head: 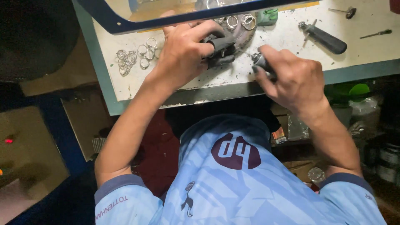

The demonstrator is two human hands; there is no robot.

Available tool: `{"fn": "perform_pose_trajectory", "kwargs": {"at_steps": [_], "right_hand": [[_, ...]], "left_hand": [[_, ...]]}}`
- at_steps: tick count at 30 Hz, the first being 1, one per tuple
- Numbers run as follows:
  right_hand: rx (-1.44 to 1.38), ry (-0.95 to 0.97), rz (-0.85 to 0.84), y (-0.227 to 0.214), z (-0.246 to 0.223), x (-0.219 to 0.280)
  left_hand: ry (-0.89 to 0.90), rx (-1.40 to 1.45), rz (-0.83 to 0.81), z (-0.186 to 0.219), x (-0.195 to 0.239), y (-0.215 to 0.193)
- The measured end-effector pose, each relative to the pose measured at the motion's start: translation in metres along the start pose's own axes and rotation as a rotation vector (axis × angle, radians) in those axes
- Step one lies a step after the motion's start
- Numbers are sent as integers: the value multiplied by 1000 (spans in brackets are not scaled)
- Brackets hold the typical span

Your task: The person uses a rotary polishing tool to smooth and finish multiple metal rings. They hold each ring with pliers in the left hand and apply the rotating tool with the right hand, working on several rings sequentially on a workbench.

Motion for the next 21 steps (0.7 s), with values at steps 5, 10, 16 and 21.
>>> {"fn": "perform_pose_trajectory", "kwargs": {"at_steps": [5, 10, 16, 21], "right_hand": [[214, -37, -116, -3, -18, -24], [258, -84, -89, -2, -18, -27], [263, -108, -231, -2, -14, -33], [270, -127, -266, 0, -11, -35]], "left_hand": [[43, 35, -5, 1, -4, -5], [76, 83, -57, 3, -8, -6], [153, 67, -16, 3, -12, -9], [155, 49, -27, 3, -12, -10]]}}
Point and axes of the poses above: each hand's wrist, its own x-axis away from the middle knuckle, its own y-axis out of the palm, z = x × y, the point moved 4 cm from there along -x, towards the middle knuckle
